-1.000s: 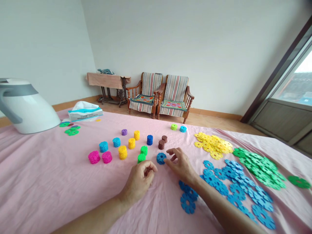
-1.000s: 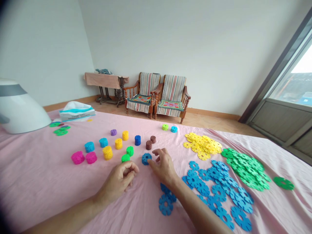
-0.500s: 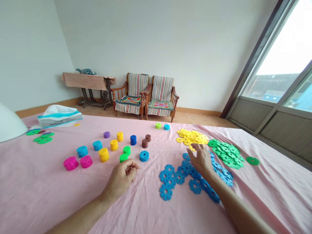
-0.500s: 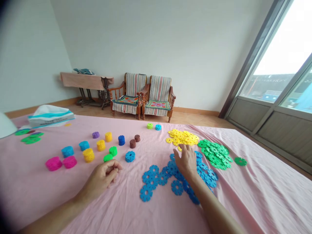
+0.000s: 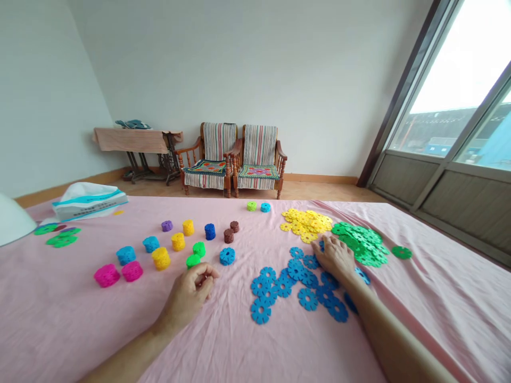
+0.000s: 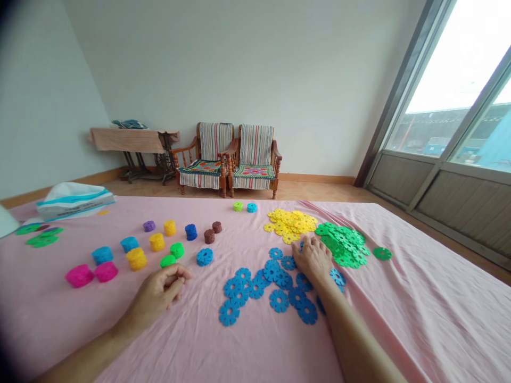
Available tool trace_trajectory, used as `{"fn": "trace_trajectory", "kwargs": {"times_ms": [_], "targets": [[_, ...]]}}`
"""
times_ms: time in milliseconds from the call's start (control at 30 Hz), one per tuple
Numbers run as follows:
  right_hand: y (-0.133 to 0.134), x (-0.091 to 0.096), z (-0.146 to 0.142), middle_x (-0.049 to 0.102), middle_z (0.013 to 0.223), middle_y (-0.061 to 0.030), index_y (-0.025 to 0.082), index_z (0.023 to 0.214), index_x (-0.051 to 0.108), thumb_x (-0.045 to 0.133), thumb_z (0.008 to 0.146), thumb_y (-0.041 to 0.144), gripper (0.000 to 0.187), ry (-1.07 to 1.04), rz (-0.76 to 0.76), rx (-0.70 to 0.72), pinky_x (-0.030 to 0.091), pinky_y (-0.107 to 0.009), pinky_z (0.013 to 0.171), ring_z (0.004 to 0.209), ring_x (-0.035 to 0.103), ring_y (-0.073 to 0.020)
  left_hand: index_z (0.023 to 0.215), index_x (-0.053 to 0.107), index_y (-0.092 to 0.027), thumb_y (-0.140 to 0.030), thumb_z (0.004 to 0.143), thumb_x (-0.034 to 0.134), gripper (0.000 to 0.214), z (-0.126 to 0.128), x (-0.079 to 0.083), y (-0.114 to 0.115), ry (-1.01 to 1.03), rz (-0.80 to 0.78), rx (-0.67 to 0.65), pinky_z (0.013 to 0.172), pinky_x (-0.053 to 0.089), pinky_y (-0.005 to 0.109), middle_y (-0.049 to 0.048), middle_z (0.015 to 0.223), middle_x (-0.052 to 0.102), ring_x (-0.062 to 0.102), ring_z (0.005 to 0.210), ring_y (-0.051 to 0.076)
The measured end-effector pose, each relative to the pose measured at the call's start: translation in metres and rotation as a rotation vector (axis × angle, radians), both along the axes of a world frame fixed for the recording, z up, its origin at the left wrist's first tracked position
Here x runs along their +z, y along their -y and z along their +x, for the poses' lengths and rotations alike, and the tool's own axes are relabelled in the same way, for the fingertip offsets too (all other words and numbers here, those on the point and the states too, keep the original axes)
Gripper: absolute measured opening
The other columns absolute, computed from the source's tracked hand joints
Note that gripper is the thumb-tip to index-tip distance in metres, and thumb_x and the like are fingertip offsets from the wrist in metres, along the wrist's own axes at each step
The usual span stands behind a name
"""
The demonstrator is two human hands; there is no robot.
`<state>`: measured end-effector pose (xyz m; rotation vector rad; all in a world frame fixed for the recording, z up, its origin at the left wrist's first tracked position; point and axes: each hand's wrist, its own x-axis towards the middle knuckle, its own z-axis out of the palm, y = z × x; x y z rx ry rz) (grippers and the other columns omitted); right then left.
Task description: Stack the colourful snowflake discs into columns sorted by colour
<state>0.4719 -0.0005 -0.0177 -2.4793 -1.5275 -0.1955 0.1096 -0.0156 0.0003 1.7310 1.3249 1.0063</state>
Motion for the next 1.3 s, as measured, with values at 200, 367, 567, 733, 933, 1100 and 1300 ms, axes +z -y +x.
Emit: {"fn": "trace_trajectory", "kwargs": {"times_ms": [200,367,567,733,933,1100,1300], "targets": [[0.006,0.001,-0.008,0.049,0.129,-0.0204,0.008,0.128,0.046,0.035,0.087,0.047,0.058,0.002,-0.009,0.096,0.029,-0.041,0.098,0.119,0.043,-0.0324,0.075,0.056,-0.019,-0.018,0.079,0.046,0.01,0.004,-0.001,0.004,-0.214,0.283,-0.065,0.051,0.041,0.021,-0.0023,0.063,0.055,0.053,0.056,0.012],[0.022,0.009,-0.036,0.053,0.125,-0.0202,0.008,0.123,0.051,0.034,0.089,0.045,0.053,-0.116,0.035,0.29,0.029,-0.039,0.1,0.119,0.044,-0.0302,0.087,0.056,-0.021,-0.012,0.084,0.04,0.019,0.033,0.009,0.018,-0.322,0.479,-0.244,0.073,0.045,0.027,0.0023,0.085,0.059,0.057,0.081,0.016],[0.043,0.031,-0.049,0.058,0.118,-0.0127,0.014,0.12,0.051,0.033,0.091,0.039,0.042,-0.368,0.176,0.532,0.04,-0.031,0.092,0.11,0.054,-0.0215,0.093,0.059,-0.021,-0.014,0.082,0.049,0.016,0.096,0.031,0.03,-0.381,0.508,-0.483,0.084,0.044,0.032,0.004,0.094,0.06,0.054,0.093,0.019],[0.063,0.043,0.009,0.062,0.107,-0.016,0.01,0.11,0.057,0.047,0.077,0.017,0.036,-0.127,0.065,0.436,0.041,-0.037,0.089,0.106,0.055,-0.0278,0.11,0.057,-0.022,-0.037,0.075,0.065,0.039,0.14,0.035,0.036,-0.439,0.577,-0.736,0.095,0.035,0.041,0.0075,0.118,0.057,0.048,0.109,0.026],[0.092,0.05,0.051,0.063,0.112,-0.0147,0.014,0.119,0.055,0.063,0.057,0.015,0.062,-0.124,-0.271,0.433,0.044,-0.036,0.086,0.107,0.055,-0.0317,0.122,0.051,-0.022,-0.049,0.074,0.063,0.056,0.19,0.023,0.034,-0.457,0.676,-0.864,0.097,0.032,0.044,0.009,0.122,0.056,0.047,0.113,0.028],[0.093,0.058,0.039,0.062,0.111,-0.0162,0.012,0.116,0.055,0.061,0.059,0.014,0.058,-0.132,-0.317,0.456,0.041,-0.038,0.089,0.11,0.052,-0.0321,0.118,0.052,-0.019,-0.043,0.077,0.06,0.048,0.205,0.016,0.031,-0.557,0.724,-0.87,0.096,0.032,0.044,0.0105,0.12,0.058,0.046,0.114,0.028],[0.082,0.061,0.012,0.062,0.101,-0.0144,0.011,0.109,0.057,0.058,0.06,0.01,0.049,-0.17,-0.28,0.566,0.041,-0.034,0.085,0.102,0.054,-0.0274,0.108,0.056,-0.018,-0.029,0.081,0.056,0.03,0.18,0.015,0.021,-0.603,0.723,-0.76,0.095,0.034,0.041,0.0089,0.118,0.058,0.048,0.112,0.026]]}}
